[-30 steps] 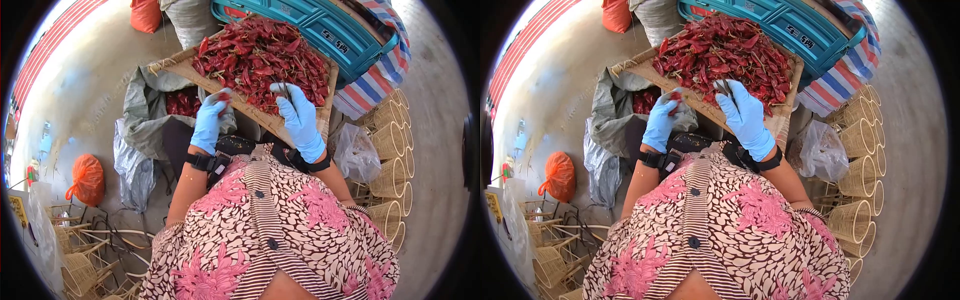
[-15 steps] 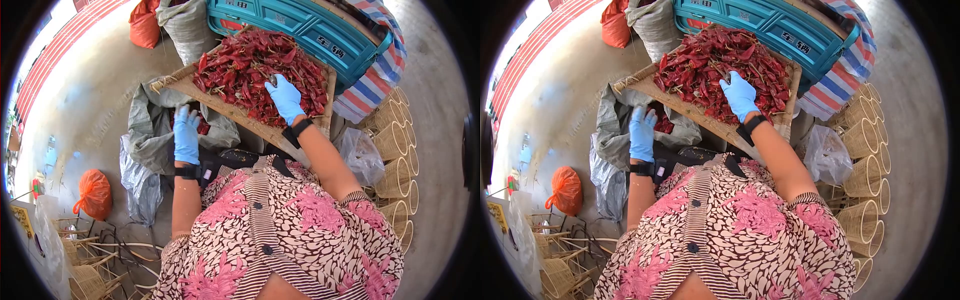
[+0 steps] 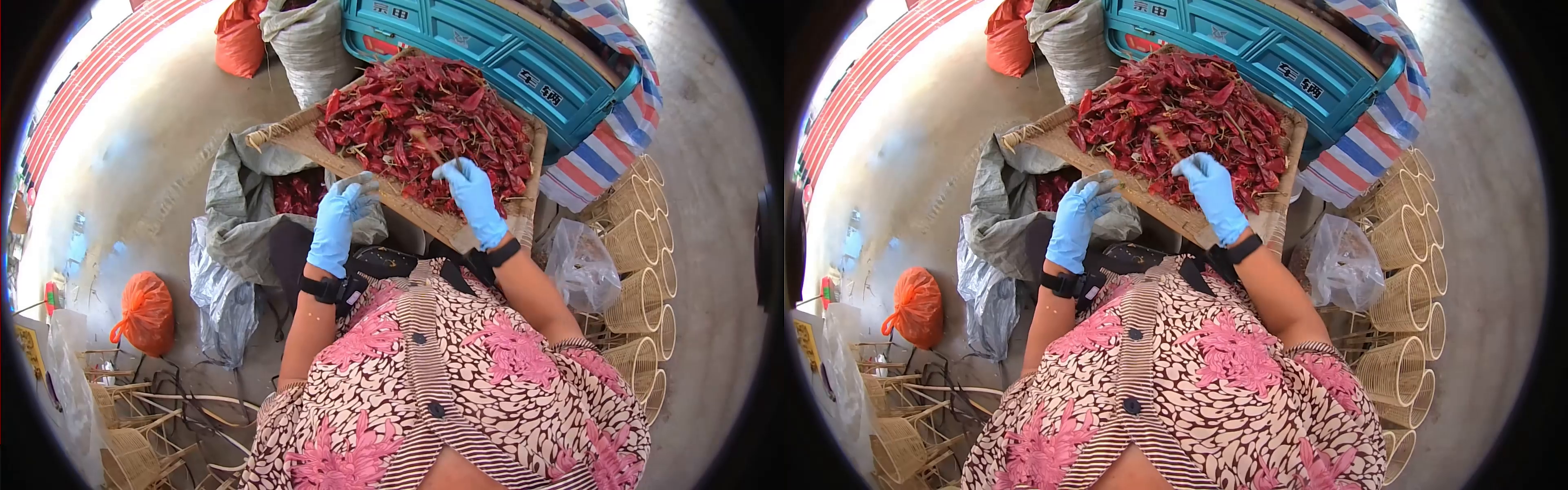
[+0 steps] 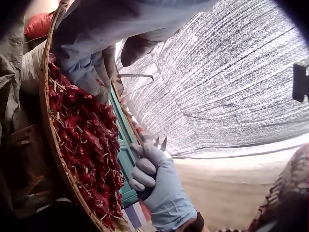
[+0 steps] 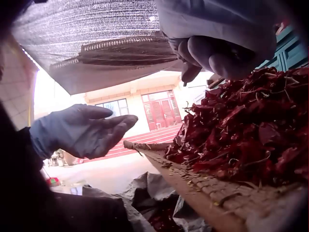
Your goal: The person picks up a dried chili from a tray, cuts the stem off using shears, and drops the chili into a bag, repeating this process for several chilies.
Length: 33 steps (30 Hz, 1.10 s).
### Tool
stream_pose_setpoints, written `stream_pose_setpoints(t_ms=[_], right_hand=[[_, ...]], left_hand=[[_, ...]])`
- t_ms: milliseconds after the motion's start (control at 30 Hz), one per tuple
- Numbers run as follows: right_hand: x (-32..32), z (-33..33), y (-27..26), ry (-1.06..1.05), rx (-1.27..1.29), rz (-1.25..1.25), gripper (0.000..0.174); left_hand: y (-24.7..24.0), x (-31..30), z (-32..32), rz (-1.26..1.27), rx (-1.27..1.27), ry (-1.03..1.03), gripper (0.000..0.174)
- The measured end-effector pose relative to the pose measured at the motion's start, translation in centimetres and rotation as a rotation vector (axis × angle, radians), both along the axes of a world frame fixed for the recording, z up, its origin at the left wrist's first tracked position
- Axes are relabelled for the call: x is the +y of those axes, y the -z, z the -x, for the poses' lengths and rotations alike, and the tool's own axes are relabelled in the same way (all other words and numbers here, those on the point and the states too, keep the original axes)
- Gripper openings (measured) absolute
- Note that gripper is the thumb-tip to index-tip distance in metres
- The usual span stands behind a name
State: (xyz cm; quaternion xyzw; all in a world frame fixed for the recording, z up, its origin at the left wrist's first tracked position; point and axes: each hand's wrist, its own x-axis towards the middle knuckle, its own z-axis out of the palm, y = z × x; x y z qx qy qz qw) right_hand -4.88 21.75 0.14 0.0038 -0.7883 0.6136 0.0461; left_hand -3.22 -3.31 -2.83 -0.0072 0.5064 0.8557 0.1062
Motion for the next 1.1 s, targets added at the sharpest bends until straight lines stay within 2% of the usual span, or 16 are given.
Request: stream_pose_setpoints(t_ms=[67,100,200,233,333,500,600,700,800,833,933,1000,1100], right_hand=[[-0.2,-2.4,-0.4,-0.12,-0.067,-0.003,0.016],[0.4,-3.0,0.4,-0.197,0.019,-0.349,0.022],[-0.2,-5.7,-0.1,-0.267,0.023,-0.84,0.022],[-0.3,-5.8,0.1,-0.288,-0.057,-0.892,0.033],[-0.6,-5.1,-0.2,-0.306,-0.156,-1.037,0.035],[-0.9,-2.4,0.0,-0.293,-0.028,-1.0,0.036],[-1.5,0.7,0.0,-0.056,0.089,-0.872,0.033],[-2.5,4.1,-1.1,0.053,0.285,-0.999,0.033],[-1.8,8.7,1.0,0.062,0.375,-1.198,0.036],[-1.4,9.8,1.6,0.052,0.435,-1.158,0.031],[-0.4,10.8,1.6,0.013,0.329,-1.203,0.035],[-0.9,9.9,0.1,0.148,0.321,-1.114,0.023],[0.0,8.5,-0.9,0.195,0.328,-0.857,0.025]], left_hand=[[0.2,0.5,-0.2,0.001,0.003,0.059,0.031],[0.4,0.7,-0.2,0.019,-0.015,0.068,0.031],[1.5,1.2,-0.2,0.006,-0.086,0.048,0.031],[1.7,1.3,-0.2,-0.002,-0.098,0.054,0.031],[2.3,1.3,-0.1,-0.032,-0.121,0.072,0.031],[2.8,1.0,0.1,-0.063,-0.131,0.072,0.03],[3.3,0.9,0.4,-0.066,-0.102,0.048,0.037],[2.4,1.0,0.0,-0.081,-0.114,0.053,0.03],[2.5,1.1,0.0,-0.093,-0.104,0.079,0.031],[2.5,1.1,-0.1,-0.021,-0.075,0.089,0.037],[3.1,0.9,0.3,-0.046,-0.115,0.1,0.035],[3.2,0.7,0.7,-0.064,-0.073,0.089,0.035],[0.8,1.1,-0.4,0.013,-0.034,0.028,0.035]])
